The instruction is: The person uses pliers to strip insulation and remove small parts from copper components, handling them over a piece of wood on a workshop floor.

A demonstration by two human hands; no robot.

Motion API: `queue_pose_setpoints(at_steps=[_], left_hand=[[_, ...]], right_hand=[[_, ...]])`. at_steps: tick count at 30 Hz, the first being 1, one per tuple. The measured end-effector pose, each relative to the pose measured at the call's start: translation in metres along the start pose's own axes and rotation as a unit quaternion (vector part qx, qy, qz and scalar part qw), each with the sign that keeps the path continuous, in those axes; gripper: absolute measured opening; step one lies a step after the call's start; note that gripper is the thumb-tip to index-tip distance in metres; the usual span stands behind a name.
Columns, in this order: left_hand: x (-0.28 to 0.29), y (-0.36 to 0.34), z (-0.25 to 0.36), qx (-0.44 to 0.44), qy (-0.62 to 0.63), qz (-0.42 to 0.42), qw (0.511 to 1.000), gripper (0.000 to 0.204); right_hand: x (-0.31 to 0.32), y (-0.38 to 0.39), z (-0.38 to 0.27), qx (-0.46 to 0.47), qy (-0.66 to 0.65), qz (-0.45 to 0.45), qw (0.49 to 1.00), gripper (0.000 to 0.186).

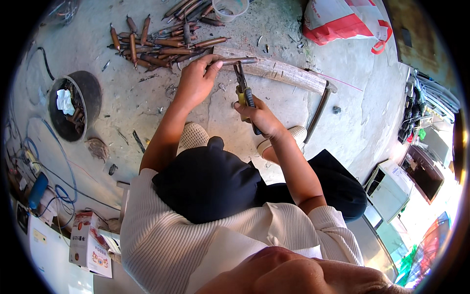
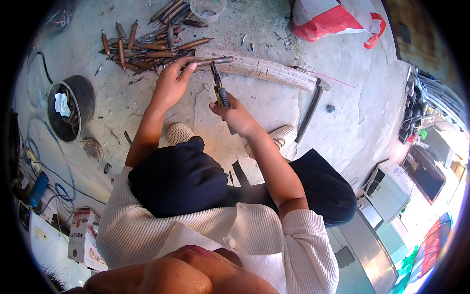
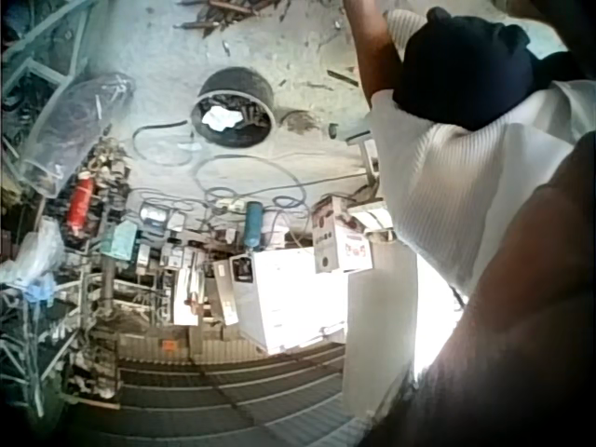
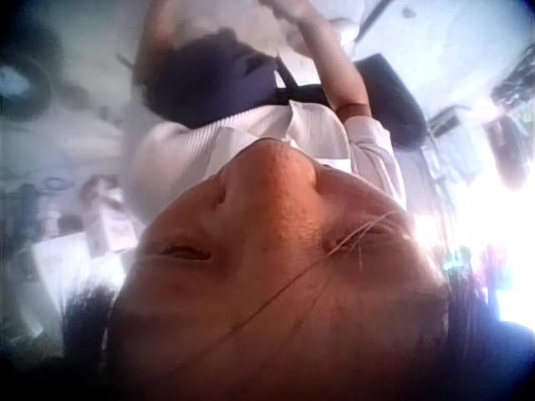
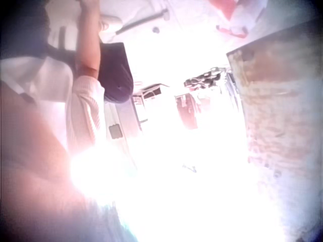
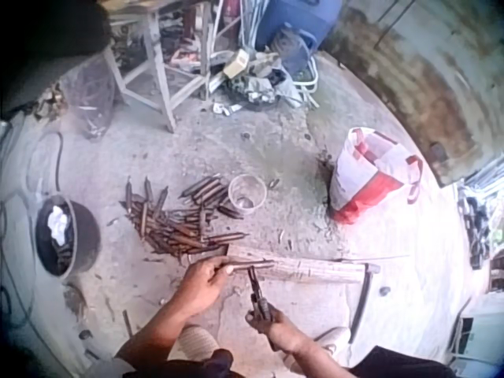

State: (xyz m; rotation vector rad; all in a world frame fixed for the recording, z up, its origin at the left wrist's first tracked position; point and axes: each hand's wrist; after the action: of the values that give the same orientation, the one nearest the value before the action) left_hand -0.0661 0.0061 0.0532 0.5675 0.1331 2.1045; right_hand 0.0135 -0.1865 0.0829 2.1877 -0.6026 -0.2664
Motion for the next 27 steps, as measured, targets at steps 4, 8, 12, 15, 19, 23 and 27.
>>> queue_pose_setpoints(at_steps=[4, 8, 12, 15, 19, 23, 27], left_hand=[[-0.0003, 0.0004, -0.0012, 0.002, 0.01, 0.002, 1.0, 0.028], [0.0013, 0.0016, 0.0018, -0.002, 0.002, 0.006, 1.0, 0.029], [0.0012, 0.0016, 0.0012, 0.005, 0.002, 0.0, 1.0, 0.029], [0.0003, 0.0017, 0.0006, 0.01, 0.01, -0.004, 1.0, 0.028], [-0.0012, 0.0012, 0.0002, -0.003, -0.001, 0.005, 1.0, 0.028], [-0.0016, 0.0009, -0.0015, 0.003, 0.012, -0.004, 1.0, 0.027], [0.0006, 0.0001, 0.0029, -0.003, -0.022, -0.005, 1.0, 0.028]], right_hand=[[-0.0002, 0.0001, 0.0008, -0.001, 0.003, 0.008, 1.0, 0.04], [-0.0004, 0.0004, 0.0008, 0.002, 0.002, 0.01, 1.0, 0.039], [-0.0004, 0.0007, 0.0011, 0.006, 0.002, 0.011, 1.0, 0.038], [-0.0005, 0.0007, 0.0004, 0.002, 0.007, 0.014, 1.0, 0.037], [-0.0011, 0.0012, 0.0004, -0.001, 0.002, 0.018, 1.0, 0.042], [-0.0009, 0.0016, 0.0001, 0.002, 0.005, 0.027, 1.0, 0.049], [0.0003, 0.0027, -0.0022, -0.013, 0.015, 0.016, 1.0, 0.05]])
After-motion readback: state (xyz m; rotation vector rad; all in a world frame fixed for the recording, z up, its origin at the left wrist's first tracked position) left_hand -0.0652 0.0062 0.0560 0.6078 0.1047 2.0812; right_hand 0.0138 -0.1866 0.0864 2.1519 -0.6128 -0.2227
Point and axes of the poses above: each hand's wrist, its own y-axis away from the middle knuckle, its own x-axis out of the back of the hand, z = x × y, and after that the axes turned 4 degrees about x, right-handed
